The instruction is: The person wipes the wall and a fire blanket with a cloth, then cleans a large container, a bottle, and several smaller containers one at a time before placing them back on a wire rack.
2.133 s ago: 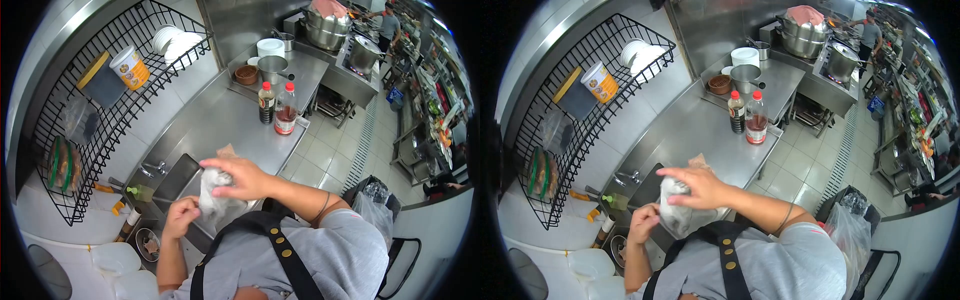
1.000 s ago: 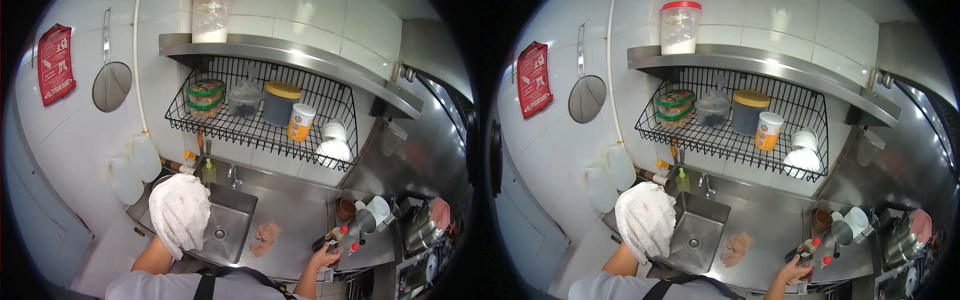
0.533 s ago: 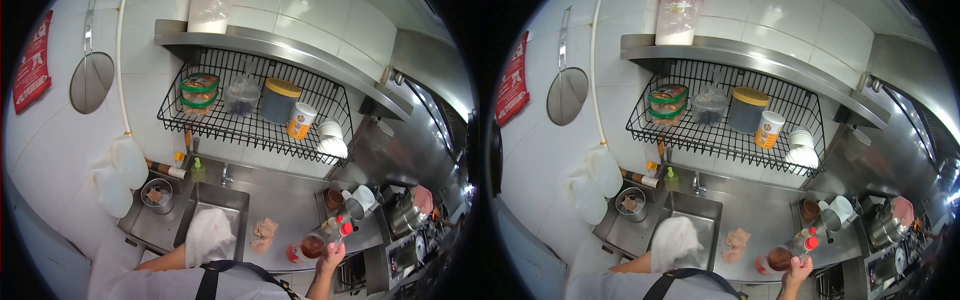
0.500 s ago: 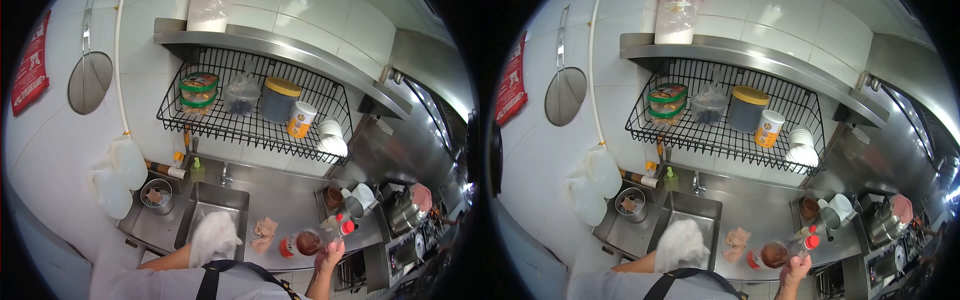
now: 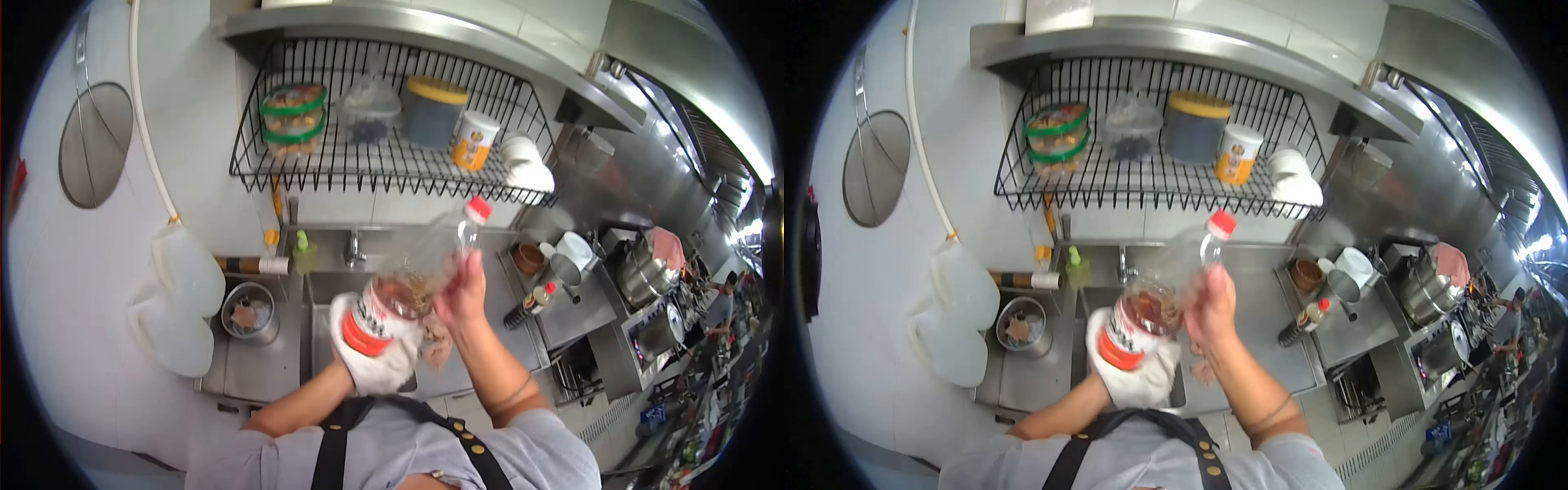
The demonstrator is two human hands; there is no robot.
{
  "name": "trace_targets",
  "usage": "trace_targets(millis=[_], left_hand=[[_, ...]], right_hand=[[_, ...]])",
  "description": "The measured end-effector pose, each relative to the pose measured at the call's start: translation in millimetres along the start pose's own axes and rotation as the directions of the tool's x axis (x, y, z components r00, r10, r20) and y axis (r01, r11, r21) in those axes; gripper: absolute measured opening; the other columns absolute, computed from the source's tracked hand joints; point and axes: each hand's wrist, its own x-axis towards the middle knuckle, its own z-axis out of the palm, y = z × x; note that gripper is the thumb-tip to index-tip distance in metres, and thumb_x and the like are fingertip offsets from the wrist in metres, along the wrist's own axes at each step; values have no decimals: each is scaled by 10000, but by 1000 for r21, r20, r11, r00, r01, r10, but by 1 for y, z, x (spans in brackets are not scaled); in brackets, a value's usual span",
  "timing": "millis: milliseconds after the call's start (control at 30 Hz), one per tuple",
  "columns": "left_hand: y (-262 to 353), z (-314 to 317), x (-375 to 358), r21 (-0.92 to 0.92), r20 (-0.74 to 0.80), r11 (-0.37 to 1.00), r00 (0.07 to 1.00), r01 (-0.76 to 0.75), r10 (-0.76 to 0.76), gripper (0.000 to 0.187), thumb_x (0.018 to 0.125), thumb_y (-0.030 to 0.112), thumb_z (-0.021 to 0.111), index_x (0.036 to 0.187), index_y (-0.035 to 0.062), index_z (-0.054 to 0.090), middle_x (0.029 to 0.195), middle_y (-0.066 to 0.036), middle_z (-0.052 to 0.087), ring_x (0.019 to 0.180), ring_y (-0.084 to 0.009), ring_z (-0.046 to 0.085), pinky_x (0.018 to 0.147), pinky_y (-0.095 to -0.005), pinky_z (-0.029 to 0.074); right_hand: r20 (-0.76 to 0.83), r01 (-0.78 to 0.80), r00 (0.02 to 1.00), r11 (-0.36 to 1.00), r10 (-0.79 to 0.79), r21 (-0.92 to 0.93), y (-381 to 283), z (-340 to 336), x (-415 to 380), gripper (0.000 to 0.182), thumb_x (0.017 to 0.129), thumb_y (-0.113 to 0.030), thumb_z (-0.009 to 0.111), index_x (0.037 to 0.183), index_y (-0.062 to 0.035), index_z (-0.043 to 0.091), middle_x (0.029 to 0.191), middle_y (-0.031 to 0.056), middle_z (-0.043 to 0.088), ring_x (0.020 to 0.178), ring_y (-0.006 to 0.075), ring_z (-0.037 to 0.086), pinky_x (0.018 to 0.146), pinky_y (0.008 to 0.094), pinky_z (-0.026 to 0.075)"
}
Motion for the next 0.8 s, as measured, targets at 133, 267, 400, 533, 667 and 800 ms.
trace_targets(millis=[133, 267, 400, 533, 667, 800], left_hand=[[-22, -50, 6, 561, 210, 743, 931, -366, 299, 705, 973, 673, 434, 1332, 78, 553, 1362, -159, 600, 1235, -332, 565, 1102, -490, 445], [24, -37, -8, 344, 121, 926, 985, -155, 120, 723, 985, 663, 406, 1368, 62, 530, 1384, -179, 580, 1246, -351, 563, 1105, -504, 446], [94, -9, -20, -443, 291, 889, 957, 116, 20, 758, 1003, 645, 361, 1444, 38, 472, 1445, -209, 531, 1281, -386, 550, 1108, -534, 449], [115, 23, -48, -758, 79, 652, 996, 30, 46, 735, 1059, 598, 327, 1538, 44, 387, 1534, -189, 468, 1347, -374, 521, 1093, -544, 456], [55, -8, -47, -698, 94, 711, 995, 87, -29, 631, 1073, 455, 432, 1527, 20, 383, 1453, -193, 554, 1254, -346, 610, 1023, -496, 524], [77, 18, -51, -581, -115, 814, 991, -13, -66, 495, 1059, 281, 528, 1455, -6, 454, 1346, -180, 632, 1116, -318, 689, 940, -455, 580]], right_hand=[[193, -20, 981, 971, -26, 236, 8, 18, 34, 470, 933, -663, 626, 860, -217, 498, 678, -68, 326, 582, 86, 300, 515, 257, 267], [339, 21, 935, 971, -104, 239, 3, 49, 39, 497, 936, -698, 583, 857, -215, 492, 692, -76, 337, 593, 84, 299, 537, 254, 279], [332, -11, 941, 971, -71, 240, -15, 58, 51, 502, 926, -690, 606, 849, -210, 481, 694, -78, 339, 591, 83, 300, 534, 251, 277], [302, 134, 942, 990, -142, 49, -26, 52, 58, 513, 909, -669, 645, 834, -200, 451, 682, -80, 332, 568, 76, 304, 513, 247, 273], [259, 247, 942, 964, -215, -96, -34, 57, 63, 523, 891, -622, 702, 842, -173, 438, 667, -79, 341, 525, 54, 297, 458, 241, 239], [262, 204, 950, 973, -171, -104, -41, 57, 58, 501, 893, -563, 743, 874, -156, 452, 671, -80, 353, 521, 34, 298, 449, 218, 226]])
